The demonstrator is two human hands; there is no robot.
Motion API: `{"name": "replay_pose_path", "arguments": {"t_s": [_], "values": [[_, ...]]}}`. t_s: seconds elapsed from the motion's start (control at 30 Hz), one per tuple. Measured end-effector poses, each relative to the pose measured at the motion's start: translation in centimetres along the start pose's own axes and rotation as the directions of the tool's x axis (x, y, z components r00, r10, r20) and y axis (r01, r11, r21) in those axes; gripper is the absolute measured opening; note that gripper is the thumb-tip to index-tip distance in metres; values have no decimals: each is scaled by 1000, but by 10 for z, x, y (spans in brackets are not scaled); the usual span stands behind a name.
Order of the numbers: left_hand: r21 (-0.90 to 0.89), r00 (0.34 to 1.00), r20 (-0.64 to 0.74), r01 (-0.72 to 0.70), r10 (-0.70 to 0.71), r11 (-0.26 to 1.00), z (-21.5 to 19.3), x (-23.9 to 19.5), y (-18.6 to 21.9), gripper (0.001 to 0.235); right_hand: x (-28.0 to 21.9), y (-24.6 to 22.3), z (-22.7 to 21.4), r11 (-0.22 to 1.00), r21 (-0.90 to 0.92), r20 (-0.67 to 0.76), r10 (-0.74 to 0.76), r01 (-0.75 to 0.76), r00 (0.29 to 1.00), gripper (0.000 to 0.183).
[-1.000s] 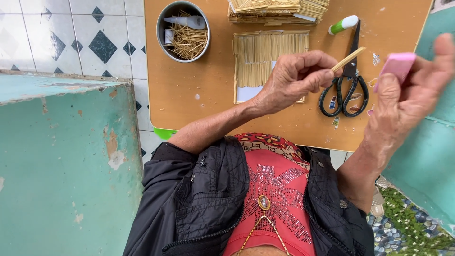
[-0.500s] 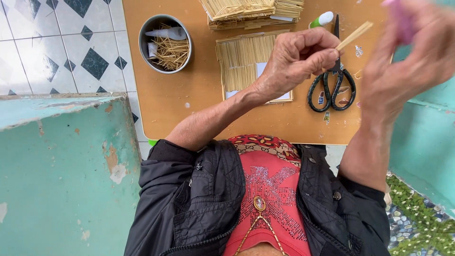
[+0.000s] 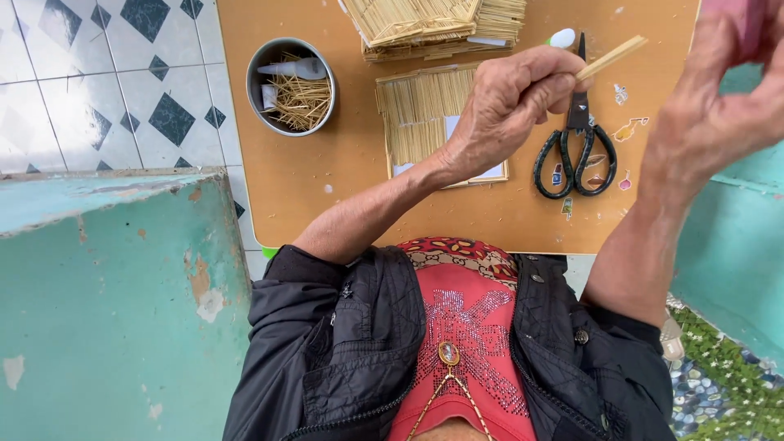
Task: The person selects thin bamboo sticks from a metal container, aligns them in pairs, and smooths the edges using a pink sanding block. They then use scissors to trim the ends of the sticks to a uniform length.
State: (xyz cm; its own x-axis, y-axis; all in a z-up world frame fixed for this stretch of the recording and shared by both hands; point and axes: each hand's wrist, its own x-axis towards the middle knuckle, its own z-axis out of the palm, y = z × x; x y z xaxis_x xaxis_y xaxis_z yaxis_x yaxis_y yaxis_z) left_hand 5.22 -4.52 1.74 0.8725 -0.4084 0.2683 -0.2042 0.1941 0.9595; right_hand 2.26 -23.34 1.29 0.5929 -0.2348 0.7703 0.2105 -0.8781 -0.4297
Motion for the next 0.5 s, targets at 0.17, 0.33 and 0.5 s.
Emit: {"name": "replay_pose_path", "arguments": {"t_s": [0.17,0.33,0.5], "values": [[57,995,-99,-26,32,998,1,2,-18,7,21,-91,-3,965,144,196,-245,219,950,11],[84,996,-93,-10,17,996,2,-3,-10,12,11,-31,-4,965,-185,166,-157,187,974,11],[-20,981,-170,85,-87,996,-2,-1,-29,12,21,-98,-2,966,134,216,-245,220,945,7]]}}
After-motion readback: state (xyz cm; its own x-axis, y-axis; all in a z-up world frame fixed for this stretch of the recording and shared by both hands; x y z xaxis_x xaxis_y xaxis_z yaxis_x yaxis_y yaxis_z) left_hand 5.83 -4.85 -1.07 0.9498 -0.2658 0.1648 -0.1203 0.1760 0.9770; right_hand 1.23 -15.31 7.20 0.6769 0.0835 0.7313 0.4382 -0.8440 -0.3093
